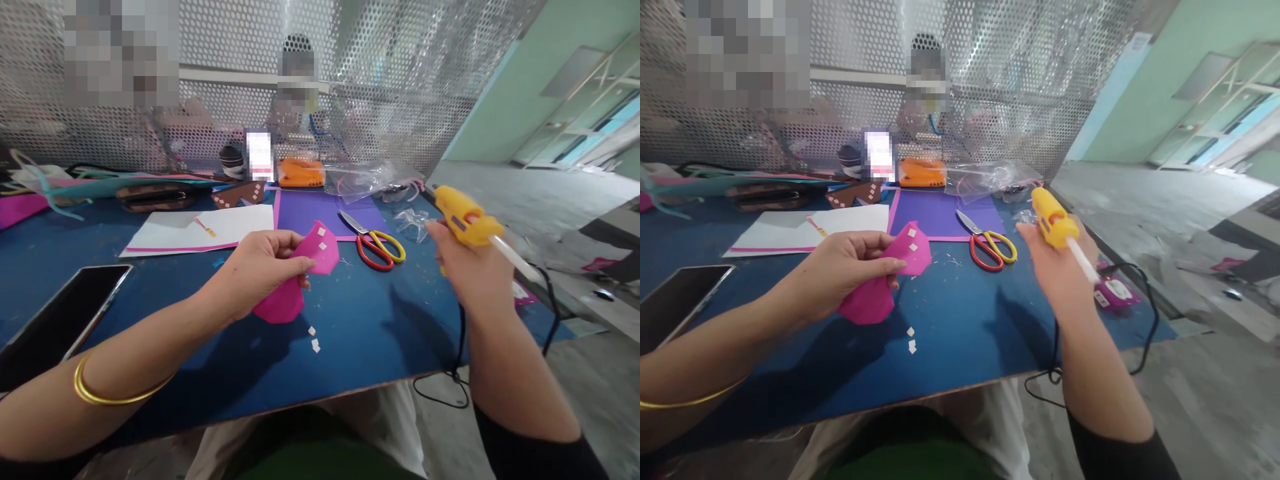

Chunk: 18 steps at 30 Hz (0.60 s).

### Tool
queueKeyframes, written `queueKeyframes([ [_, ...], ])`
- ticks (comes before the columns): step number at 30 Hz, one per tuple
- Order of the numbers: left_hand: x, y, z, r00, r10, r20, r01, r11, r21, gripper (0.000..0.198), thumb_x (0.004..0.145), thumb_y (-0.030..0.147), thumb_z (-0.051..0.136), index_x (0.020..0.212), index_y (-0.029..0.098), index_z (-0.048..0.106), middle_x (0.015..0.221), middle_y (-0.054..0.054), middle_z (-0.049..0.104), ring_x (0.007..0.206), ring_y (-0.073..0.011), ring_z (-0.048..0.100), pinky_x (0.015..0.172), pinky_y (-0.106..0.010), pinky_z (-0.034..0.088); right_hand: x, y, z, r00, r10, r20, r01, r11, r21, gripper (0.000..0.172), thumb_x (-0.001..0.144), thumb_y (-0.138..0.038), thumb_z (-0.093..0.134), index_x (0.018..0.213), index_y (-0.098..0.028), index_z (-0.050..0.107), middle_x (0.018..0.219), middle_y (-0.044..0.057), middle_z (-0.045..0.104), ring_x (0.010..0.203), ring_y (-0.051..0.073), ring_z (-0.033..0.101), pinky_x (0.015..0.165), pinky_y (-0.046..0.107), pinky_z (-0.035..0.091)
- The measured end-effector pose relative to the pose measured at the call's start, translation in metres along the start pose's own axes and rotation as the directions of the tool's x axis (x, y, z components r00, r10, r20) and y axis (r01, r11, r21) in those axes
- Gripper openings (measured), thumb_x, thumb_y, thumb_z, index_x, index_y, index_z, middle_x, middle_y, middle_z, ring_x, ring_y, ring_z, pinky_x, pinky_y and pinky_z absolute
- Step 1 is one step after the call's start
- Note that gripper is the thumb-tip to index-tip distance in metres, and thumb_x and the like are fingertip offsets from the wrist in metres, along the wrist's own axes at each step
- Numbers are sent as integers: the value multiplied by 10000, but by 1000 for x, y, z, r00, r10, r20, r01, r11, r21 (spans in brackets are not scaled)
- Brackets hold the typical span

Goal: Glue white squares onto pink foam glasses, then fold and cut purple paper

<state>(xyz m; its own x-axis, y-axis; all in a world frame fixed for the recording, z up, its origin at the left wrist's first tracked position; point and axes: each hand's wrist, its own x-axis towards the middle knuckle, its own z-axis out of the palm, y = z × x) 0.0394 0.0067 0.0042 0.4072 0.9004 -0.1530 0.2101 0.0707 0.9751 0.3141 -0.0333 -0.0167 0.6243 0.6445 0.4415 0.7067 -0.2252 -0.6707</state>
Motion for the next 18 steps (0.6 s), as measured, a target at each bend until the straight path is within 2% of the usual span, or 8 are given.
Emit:
queueKeyframes([
  [3,1,-1,-2,1000,-1,6,1,1000,-9,123,739,249,740,830,187,686,606,-2,677,552,-133,632,517,-220,474,44,13,9,983,18,182,36,957,-289,411,819,-452,650,1077,-134,626,946,146,688,782,217,624,645,330,397],
  [7,3,-1,-5,1000,-3,7,3,1000,-12,117,745,230,740,837,182,685,611,2,683,564,-120,630,532,-203,479,79,30,27,970,33,242,68,915,-398,451,745,-332,723,1083,-45,642,1031,235,676,931,278,632,692,354,357],
  [11,4,-1,-6,998,-46,30,48,997,-64,131,727,219,758,820,172,678,609,3,674,560,-116,625,521,-198,487,92,44,42,963,7,269,130,863,-487,547,734,-359,731,1114,19,622,1100,327,627,988,304,622,687,366,325],
  [15,5,0,-6,997,-68,41,72,993,-91,146,706,213,776,813,174,685,606,4,669,551,-113,619,509,-194,489,95,52,47,941,-36,336,213,835,-507,491,782,-402,693,1052,5,654,1067,338,640,990,301,627,683,372,316],
  [18,5,-1,-5,997,-68,44,72,993,-92,170,689,208,789,825,178,692,607,5,670,545,-113,614,507,-198,494,94,54,44,931,-63,360,257,815,-520,529,800,-463,671,1035,12,661,1056,345,639,995,309,631,684,384,311],
])
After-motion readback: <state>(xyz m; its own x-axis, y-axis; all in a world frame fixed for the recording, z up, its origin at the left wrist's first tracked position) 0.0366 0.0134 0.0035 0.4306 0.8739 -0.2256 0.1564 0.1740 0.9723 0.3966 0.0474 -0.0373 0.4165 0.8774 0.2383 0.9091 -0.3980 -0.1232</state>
